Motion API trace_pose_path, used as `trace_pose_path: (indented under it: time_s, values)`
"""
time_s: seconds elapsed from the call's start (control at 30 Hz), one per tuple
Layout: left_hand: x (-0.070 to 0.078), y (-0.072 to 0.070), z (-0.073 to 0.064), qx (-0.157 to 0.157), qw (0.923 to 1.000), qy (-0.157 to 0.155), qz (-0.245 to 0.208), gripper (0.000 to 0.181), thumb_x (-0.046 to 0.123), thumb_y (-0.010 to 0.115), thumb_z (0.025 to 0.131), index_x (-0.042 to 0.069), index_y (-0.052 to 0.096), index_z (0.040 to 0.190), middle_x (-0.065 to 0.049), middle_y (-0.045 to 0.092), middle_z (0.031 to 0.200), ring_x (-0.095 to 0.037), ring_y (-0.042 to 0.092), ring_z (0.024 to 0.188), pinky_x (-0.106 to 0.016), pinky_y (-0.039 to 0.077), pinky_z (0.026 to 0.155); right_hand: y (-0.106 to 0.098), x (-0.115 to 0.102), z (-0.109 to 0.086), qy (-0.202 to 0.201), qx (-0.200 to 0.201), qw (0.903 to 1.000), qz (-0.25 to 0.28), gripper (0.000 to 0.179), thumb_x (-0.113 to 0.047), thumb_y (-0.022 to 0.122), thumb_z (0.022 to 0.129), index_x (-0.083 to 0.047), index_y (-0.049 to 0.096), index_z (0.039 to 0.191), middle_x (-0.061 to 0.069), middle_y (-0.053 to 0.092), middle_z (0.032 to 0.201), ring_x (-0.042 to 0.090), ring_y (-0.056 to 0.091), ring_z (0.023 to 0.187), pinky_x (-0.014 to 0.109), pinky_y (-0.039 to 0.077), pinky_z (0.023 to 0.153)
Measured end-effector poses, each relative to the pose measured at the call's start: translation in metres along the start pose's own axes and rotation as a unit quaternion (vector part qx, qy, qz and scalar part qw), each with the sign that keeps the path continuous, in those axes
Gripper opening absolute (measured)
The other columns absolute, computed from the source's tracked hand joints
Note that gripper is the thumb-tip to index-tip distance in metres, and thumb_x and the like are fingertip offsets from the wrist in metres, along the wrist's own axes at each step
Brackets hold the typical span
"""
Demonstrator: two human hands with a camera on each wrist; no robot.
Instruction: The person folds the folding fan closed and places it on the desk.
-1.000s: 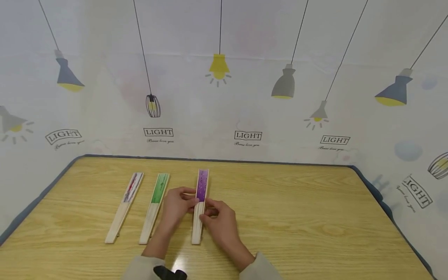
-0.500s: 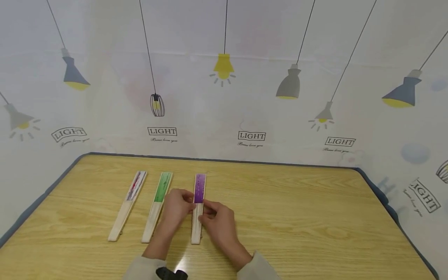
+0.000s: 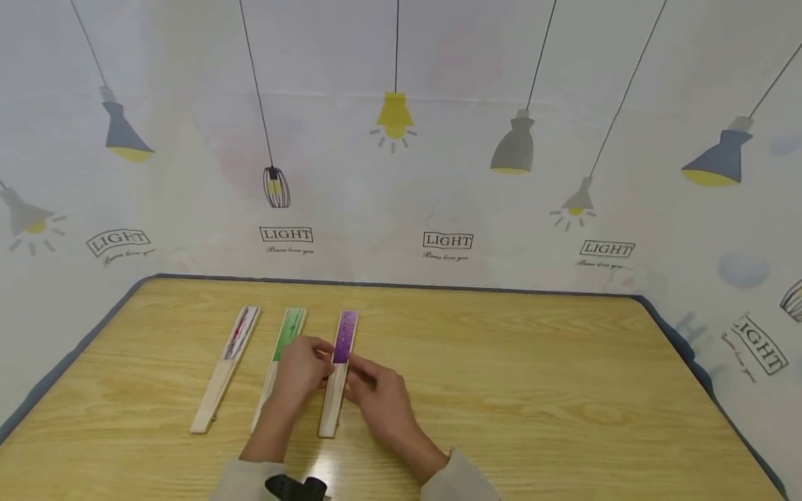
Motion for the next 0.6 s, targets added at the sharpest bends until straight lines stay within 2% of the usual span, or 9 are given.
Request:
trace_pose_path:
  time_s: [0.07, 0.1, 0.23, 0.37, 0.5, 0.6]
  values:
    - [-0.002, -0.004, 0.001, -0.007, 0.9999, -0.012, -0.002, 0.026, -0.011, 0.068, 0.073, -0.006, 0.069, 0.099, -0.016, 0.069, 0.085, -0.022, 0.064, 0.068, -0.028, 0.056, 0.055, 0.004, 0.0, 0.0, 0.004, -0.021, 0.9988, 0.044, 0.038, -0.004, 0.05, 0.099, 0.007, 0.047, 0.135, 0.024, 0.049, 0.135, 0.034, 0.055, 0.117, 0.03, 0.052, 0.091]
    - [-0.004, -0.005, 0.001, -0.011, 0.9998, -0.019, -0.003, 0.027, -0.01, 0.068, 0.073, -0.006, 0.069, 0.1, -0.016, 0.068, 0.086, -0.021, 0.064, 0.067, -0.028, 0.056, 0.054, 0.005, -0.001, 0.0, 0.004, -0.028, 0.9986, 0.045, 0.039, -0.005, 0.049, 0.099, 0.006, 0.046, 0.136, 0.024, 0.049, 0.136, 0.034, 0.055, 0.117, 0.029, 0.052, 0.091]
    - [-0.01, -0.008, 0.001, -0.019, 0.999, -0.039, -0.006, 0.029, -0.01, 0.07, 0.073, -0.006, 0.068, 0.102, -0.016, 0.068, 0.087, -0.019, 0.063, 0.066, -0.026, 0.055, 0.053, 0.007, -0.001, -0.001, 0.0, -0.048, 0.9988, 0.013, 0.041, -0.008, 0.05, 0.1, 0.004, 0.044, 0.138, 0.021, 0.05, 0.136, 0.031, 0.055, 0.117, 0.026, 0.05, 0.093]
    - [-0.013, -0.008, 0.001, -0.013, 0.9991, -0.041, 0.006, 0.03, -0.009, 0.072, 0.072, -0.004, 0.069, 0.102, -0.016, 0.068, 0.086, -0.021, 0.063, 0.068, -0.027, 0.055, 0.054, 0.007, 0.0, -0.001, 0.005, -0.07, 0.9974, 0.018, 0.043, -0.011, 0.047, 0.101, 0.003, 0.04, 0.141, 0.022, 0.046, 0.139, 0.031, 0.055, 0.118, 0.029, 0.05, 0.094]
    - [-0.015, -0.008, 0.002, -0.008, 0.9993, -0.034, 0.012, 0.031, -0.008, 0.074, 0.071, -0.004, 0.069, 0.101, -0.014, 0.068, 0.084, -0.021, 0.062, 0.069, -0.029, 0.055, 0.057, 0.005, 0.002, -0.002, 0.015, -0.08, 0.9966, -0.014, 0.044, -0.02, 0.045, 0.103, -0.002, 0.04, 0.143, 0.021, 0.05, 0.136, 0.029, 0.062, 0.106, 0.031, 0.051, 0.094]
    - [-0.018, -0.009, 0.002, -0.009, 0.9994, -0.032, -0.009, 0.034, -0.006, 0.074, 0.071, -0.006, 0.067, 0.105, -0.015, 0.068, 0.08, -0.02, 0.063, 0.064, -0.029, 0.055, 0.054, 0.004, 0.004, -0.002, 0.02, -0.08, 0.9963, -0.026, 0.046, -0.024, 0.045, 0.103, -0.003, 0.041, 0.143, 0.021, 0.052, 0.133, 0.029, 0.065, 0.099, 0.032, 0.053, 0.091]
Point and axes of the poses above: each hand's wrist, its own z-axis towards the middle knuckle, its own y-axis out of the palm, x = y × z, the point moved 6 cm from there along z, towards the middle knuckle
